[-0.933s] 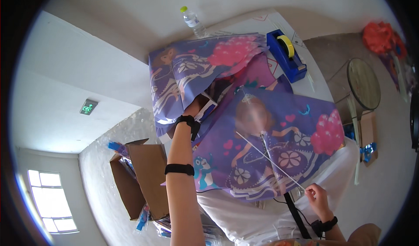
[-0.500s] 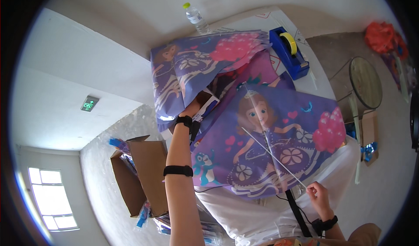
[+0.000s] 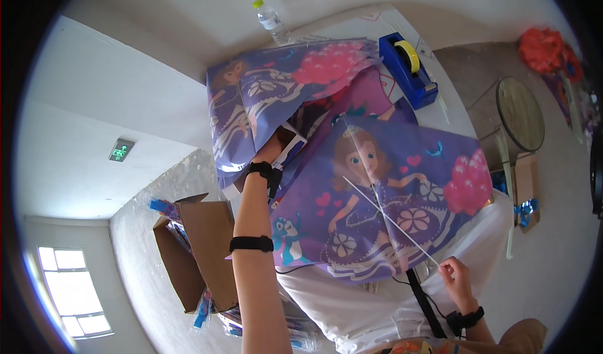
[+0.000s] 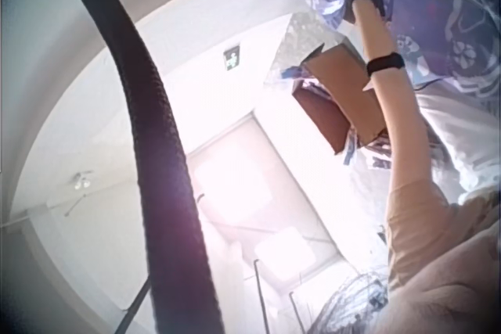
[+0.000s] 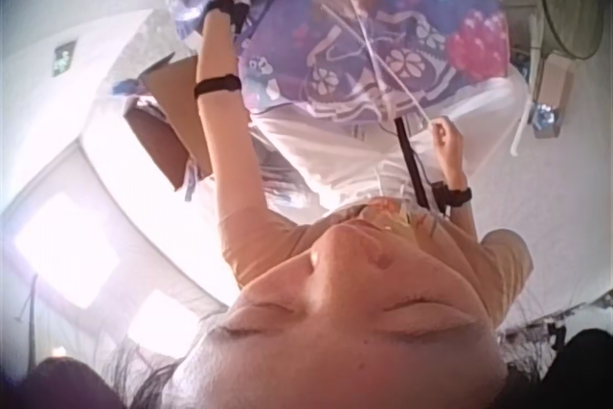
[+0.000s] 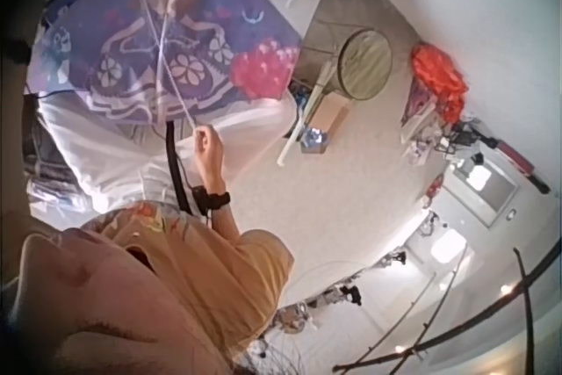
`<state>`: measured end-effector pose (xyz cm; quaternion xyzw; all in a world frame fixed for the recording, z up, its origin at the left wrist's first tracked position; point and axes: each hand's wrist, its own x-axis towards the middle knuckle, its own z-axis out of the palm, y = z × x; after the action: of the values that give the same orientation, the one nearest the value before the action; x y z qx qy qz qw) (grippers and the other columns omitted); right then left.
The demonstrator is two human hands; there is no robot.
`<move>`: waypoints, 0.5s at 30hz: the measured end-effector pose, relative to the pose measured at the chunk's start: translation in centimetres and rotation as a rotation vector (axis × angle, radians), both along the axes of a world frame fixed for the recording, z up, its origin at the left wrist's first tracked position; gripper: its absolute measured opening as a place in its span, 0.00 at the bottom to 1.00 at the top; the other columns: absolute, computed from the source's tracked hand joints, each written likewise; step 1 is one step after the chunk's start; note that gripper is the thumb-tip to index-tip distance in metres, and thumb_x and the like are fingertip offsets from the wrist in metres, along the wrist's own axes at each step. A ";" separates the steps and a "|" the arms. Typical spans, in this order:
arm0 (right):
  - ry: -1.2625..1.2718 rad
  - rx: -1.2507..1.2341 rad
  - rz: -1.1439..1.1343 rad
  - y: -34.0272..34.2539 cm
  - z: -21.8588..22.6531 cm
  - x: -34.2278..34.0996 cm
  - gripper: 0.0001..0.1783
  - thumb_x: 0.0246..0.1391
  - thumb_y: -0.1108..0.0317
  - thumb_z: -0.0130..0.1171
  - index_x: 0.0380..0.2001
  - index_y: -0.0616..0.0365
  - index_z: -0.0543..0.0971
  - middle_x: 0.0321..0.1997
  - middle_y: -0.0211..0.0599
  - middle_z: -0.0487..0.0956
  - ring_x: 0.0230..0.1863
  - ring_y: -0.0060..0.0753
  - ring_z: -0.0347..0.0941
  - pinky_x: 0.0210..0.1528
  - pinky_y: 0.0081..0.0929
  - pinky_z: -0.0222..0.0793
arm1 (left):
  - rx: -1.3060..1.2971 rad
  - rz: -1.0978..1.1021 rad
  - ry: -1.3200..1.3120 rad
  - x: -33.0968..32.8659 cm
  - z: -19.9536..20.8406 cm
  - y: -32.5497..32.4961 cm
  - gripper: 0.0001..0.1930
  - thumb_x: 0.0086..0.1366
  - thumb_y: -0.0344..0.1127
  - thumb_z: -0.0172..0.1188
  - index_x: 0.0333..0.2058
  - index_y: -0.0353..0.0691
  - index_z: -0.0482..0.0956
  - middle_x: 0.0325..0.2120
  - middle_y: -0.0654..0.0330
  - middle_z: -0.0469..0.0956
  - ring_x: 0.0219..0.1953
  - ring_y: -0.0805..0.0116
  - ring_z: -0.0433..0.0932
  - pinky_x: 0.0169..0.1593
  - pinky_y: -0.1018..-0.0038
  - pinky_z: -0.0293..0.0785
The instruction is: The recorder is assembling decorative kites by inserting support rods and securing them with tape.
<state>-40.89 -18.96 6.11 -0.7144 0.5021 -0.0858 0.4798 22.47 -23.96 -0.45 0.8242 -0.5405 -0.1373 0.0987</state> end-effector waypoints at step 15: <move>-0.076 0.024 -0.091 0.6 0.8 -0.9 0.02 0.57 0.74 0.55 0.30 0.60 0.74 0.26 0.34 0.78 0.26 0.26 0.74 0.29 0.23 0.68 | -0.443 0.403 -0.079 -11.6 7.6 3.2 0.09 0.62 0.38 0.58 0.34 0.40 0.83 0.25 0.53 0.81 0.31 0.50 0.80 0.36 0.60 0.75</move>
<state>-41.83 -18.37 6.89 -0.6814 0.5163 -0.1286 0.5025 10.91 -20.77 7.17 0.8780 -0.3861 0.0387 0.2802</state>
